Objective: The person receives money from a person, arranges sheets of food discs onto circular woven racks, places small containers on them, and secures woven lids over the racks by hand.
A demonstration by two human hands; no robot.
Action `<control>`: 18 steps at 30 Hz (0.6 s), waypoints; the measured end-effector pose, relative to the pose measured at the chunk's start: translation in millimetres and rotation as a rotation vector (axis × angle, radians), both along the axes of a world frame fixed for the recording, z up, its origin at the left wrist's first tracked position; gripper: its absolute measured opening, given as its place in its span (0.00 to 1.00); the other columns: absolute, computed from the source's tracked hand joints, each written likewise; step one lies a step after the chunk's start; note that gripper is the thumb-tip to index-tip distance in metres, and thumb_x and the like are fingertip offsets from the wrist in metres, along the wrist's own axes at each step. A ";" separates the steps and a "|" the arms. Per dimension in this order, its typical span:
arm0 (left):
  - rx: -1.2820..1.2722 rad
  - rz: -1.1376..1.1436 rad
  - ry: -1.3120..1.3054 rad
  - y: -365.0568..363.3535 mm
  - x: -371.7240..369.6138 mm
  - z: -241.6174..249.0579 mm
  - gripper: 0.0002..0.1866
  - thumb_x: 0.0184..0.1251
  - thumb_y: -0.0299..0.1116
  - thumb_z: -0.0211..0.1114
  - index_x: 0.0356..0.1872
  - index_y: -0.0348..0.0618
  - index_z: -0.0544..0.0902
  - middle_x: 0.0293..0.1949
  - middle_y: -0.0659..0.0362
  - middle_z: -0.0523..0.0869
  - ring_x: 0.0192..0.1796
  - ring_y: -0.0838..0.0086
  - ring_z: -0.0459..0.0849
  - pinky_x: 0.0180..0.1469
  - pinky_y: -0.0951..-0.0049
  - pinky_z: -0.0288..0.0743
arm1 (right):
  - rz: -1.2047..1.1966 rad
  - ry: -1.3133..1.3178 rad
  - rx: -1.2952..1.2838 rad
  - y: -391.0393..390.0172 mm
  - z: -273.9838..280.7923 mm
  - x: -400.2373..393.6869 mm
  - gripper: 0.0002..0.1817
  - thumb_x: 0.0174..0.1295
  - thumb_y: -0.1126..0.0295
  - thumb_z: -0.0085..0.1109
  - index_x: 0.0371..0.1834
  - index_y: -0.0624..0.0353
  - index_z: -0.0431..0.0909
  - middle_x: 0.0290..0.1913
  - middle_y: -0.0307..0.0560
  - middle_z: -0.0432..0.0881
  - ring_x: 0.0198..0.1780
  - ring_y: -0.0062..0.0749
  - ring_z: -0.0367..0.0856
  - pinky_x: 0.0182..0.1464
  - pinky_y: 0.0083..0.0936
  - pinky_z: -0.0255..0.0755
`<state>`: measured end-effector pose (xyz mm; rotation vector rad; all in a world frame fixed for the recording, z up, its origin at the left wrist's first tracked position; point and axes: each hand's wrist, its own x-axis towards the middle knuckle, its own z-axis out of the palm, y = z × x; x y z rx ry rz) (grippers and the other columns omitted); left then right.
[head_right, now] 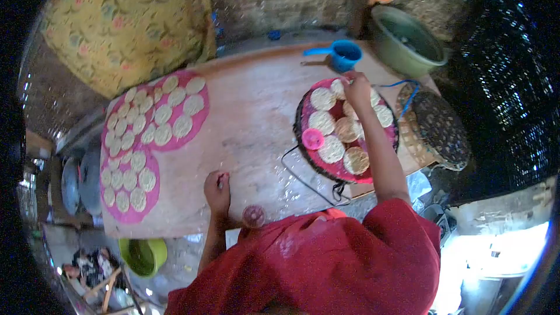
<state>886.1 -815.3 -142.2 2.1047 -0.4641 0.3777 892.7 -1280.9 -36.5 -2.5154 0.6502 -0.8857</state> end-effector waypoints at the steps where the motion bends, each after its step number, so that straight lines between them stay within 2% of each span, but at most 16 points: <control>1: 0.022 0.026 0.022 0.6 -1.3 1.6 0.02 0.58 0.27 0.63 0.30 0.40 0.80 0.30 0.55 0.80 0.33 0.67 0.79 0.38 0.70 0.71 | 0.177 0.110 0.176 41.1 -2.0 -5.0 0.09 0.55 0.71 0.57 0.38 0.58 0.81 0.39 0.53 0.83 0.41 0.43 0.82 0.43 0.34 0.75; 2: 0.018 0.021 0.057 -1.3 -1.0 3.2 0.02 0.58 0.27 0.62 0.31 0.41 0.80 0.31 0.56 0.81 0.34 0.66 0.79 0.39 0.69 0.70 | 0.348 0.214 0.349 87.6 -2.3 -15.0 0.08 0.55 0.71 0.57 0.38 0.58 0.81 0.37 0.51 0.83 0.39 0.40 0.82 0.42 0.32 0.75; 3: 0.008 0.011 0.085 -1.3 -0.7 3.9 0.02 0.59 0.27 0.62 0.32 0.42 0.81 0.32 0.56 0.82 0.34 0.66 0.79 0.41 0.68 0.69 | 0.527 0.359 0.337 151.0 12.9 -35.4 0.07 0.54 0.72 0.58 0.36 0.57 0.81 0.32 0.48 0.82 0.37 0.35 0.82 0.41 0.29 0.75; 4: 0.015 0.021 0.087 -0.1 -0.9 3.8 0.02 0.59 0.27 0.62 0.32 0.42 0.81 0.32 0.56 0.82 0.34 0.66 0.79 0.41 0.68 0.69 | 0.766 0.401 0.503 195.3 8.5 -57.8 0.07 0.53 0.71 0.60 0.35 0.59 0.81 0.32 0.49 0.82 0.35 0.35 0.81 0.40 0.29 0.75; 5: 0.018 0.022 0.080 -0.4 -0.7 2.9 0.02 0.58 0.27 0.62 0.32 0.42 0.81 0.32 0.56 0.82 0.35 0.65 0.79 0.41 0.68 0.69 | 0.941 0.447 0.775 229.4 -5.8 -74.5 0.09 0.53 0.69 0.62 0.35 0.60 0.80 0.34 0.51 0.81 0.36 0.38 0.80 0.39 0.29 0.74; 6: 0.017 0.019 0.073 -1.8 -1.1 2.0 0.02 0.58 0.27 0.62 0.31 0.42 0.81 0.32 0.56 0.82 0.35 0.65 0.79 0.41 0.67 0.69 | 1.059 0.409 0.641 256.2 -8.0 -85.5 0.11 0.53 0.67 0.63 0.37 0.61 0.79 0.36 0.52 0.79 0.37 0.41 0.79 0.40 0.30 0.73; 7: 0.016 0.018 0.071 -3.0 -2.3 2.0 0.02 0.58 0.27 0.62 0.31 0.42 0.81 0.32 0.56 0.82 0.35 0.65 0.79 0.41 0.67 0.69 | 1.114 0.448 0.470 270.9 -22.6 -88.7 0.11 0.53 0.66 0.65 0.39 0.57 0.81 0.38 0.49 0.77 0.40 0.37 0.77 0.41 0.28 0.72; 8: 0.015 0.021 0.079 -3.0 -3.2 2.5 0.02 0.58 0.27 0.62 0.31 0.42 0.81 0.32 0.56 0.82 0.35 0.65 0.79 0.41 0.67 0.69 | 1.110 0.532 0.441 280.7 -20.4 -90.8 0.08 0.54 0.69 0.62 0.37 0.59 0.79 0.36 0.51 0.78 0.38 0.42 0.78 0.39 0.31 0.72; 11: 0.018 0.023 0.070 0.1 -2.1 5.0 0.02 0.58 0.28 0.63 0.31 0.42 0.80 0.32 0.56 0.82 0.34 0.65 0.79 0.41 0.67 0.69 | 1.138 0.529 0.409 290.0 -43.4 -89.6 0.05 0.56 0.72 0.58 0.35 0.60 0.78 0.33 0.52 0.79 0.36 0.43 0.79 0.38 0.32 0.72; 12: 0.017 0.012 0.068 0.2 -3.7 4.6 0.03 0.58 0.28 0.63 0.31 0.41 0.80 0.32 0.55 0.82 0.34 0.64 0.79 0.41 0.67 0.69 | 1.116 0.550 0.469 292.2 -48.8 -90.0 0.06 0.53 0.73 0.58 0.32 0.62 0.74 0.34 0.59 0.79 0.40 0.55 0.78 0.41 0.42 0.71; 16: -0.029 -0.010 0.072 1.1 -5.4 -1.9 0.03 0.59 0.27 0.62 0.31 0.39 0.80 0.31 0.54 0.81 0.34 0.63 0.79 0.39 0.68 0.71 | 1.003 0.584 0.525 276.5 -24.5 -98.1 0.07 0.52 0.72 0.59 0.33 0.62 0.76 0.34 0.56 0.80 0.39 0.50 0.80 0.39 0.39 0.72; 18: -0.058 -0.005 0.095 -2.7 -7.8 3.1 0.02 0.59 0.26 0.62 0.30 0.39 0.80 0.30 0.54 0.80 0.33 0.66 0.78 0.39 0.70 0.72 | 1.020 0.464 0.679 251.5 -1.8 -103.0 0.07 0.51 0.71 0.60 0.33 0.61 0.78 0.33 0.53 0.81 0.38 0.42 0.81 0.40 0.34 0.73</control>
